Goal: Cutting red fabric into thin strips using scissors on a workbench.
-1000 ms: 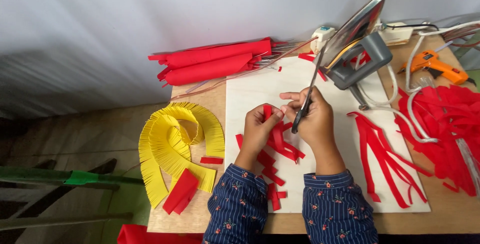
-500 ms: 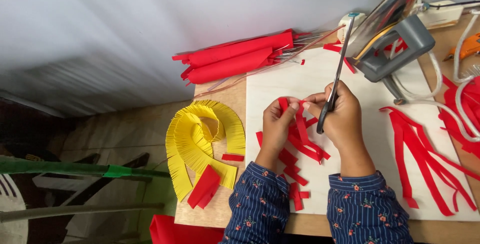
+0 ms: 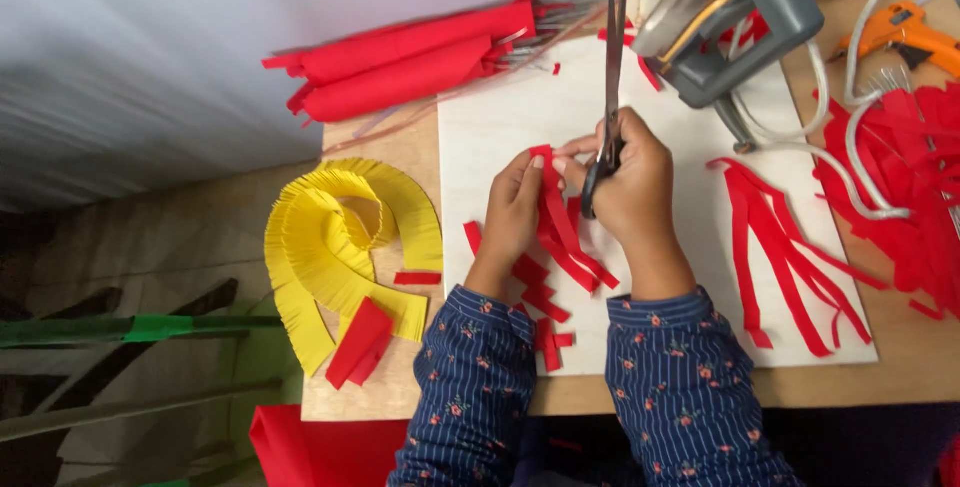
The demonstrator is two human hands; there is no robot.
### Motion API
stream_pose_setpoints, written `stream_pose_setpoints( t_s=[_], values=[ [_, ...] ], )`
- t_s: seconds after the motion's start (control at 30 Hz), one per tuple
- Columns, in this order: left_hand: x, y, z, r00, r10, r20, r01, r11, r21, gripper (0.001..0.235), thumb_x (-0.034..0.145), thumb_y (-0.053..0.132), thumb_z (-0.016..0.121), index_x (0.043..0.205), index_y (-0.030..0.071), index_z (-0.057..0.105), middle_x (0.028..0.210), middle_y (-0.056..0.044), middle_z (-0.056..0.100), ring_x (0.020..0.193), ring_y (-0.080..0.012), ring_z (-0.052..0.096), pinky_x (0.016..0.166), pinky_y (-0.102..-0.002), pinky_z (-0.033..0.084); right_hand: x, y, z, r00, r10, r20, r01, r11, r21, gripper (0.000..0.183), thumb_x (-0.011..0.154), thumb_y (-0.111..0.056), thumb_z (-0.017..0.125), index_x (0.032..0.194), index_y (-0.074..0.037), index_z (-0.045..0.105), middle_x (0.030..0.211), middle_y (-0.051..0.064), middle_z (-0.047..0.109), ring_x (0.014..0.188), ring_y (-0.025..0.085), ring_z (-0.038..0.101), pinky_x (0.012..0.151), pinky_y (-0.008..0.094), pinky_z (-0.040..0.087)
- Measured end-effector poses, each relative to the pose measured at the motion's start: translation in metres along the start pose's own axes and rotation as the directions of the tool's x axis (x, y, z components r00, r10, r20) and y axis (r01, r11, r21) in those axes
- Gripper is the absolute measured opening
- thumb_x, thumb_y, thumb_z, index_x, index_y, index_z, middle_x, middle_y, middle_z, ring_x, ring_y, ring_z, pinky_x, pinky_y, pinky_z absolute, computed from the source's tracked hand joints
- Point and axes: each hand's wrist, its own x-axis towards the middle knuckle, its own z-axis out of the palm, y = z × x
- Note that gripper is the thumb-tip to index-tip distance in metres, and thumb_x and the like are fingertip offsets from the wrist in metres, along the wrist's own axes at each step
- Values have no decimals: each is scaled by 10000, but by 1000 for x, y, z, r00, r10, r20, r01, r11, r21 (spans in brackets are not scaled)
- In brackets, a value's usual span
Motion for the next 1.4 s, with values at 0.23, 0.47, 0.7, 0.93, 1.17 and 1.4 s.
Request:
stream_pose_setpoints(
  t_s=[0.23,0.47,0.7,0.93,1.17,1.4],
  values=[
    [-4,6,5,998,36,58,-33,998,-50,324,1101,206,432,1173,28,692,663,-75,610,594,-151,625,614,-310,563,1,4,-2,988,-147,-55,131,964,-231,343,813,61,823,892,-88,524,840,57,784,516,80,571,511,152,378],
    [-11,31,11,990,102,95,-104,994,19,333,1106,216,414,1213,57,687,763,-40,628,701,-117,609,708,-311,566,0,-8,2,973,-223,-62,197,938,-286,317,828,127,784,886,-63,537,822,69,774,469,111,546,480,165,383],
    [-4,4,10,984,155,89,-170,965,197,255,1085,129,449,1072,66,696,746,-55,641,705,-157,620,699,-323,544,-1,-2,1,967,-250,-49,227,933,-280,316,811,155,786,890,-40,552,843,81,780,475,126,586,477,169,400],
    [-8,17,9,989,61,138,-67,997,37,267,1075,109,430,1139,42,681,768,-45,617,737,-145,610,718,-337,574,-2,1,-2,966,-260,-5,243,912,-330,262,819,126,780,913,-26,588,792,87,770,488,170,651,493,200,462],
    [-4,-3,1,985,31,170,-32,999,5,268,1045,97,420,1053,39,682,694,-3,505,652,-97,482,627,-276,492,2,-2,-5,970,-231,69,239,885,-400,216,852,57,809,951,-72,667,666,45,689,450,156,581,444,193,416],
    [-7,15,5,987,22,158,-27,999,34,263,1051,89,443,1127,-6,676,676,-1,505,633,-100,505,631,-280,526,0,6,-8,964,-262,37,256,892,-372,248,797,125,777,892,-63,647,739,62,736,539,134,613,506,214,475]
  ],
)
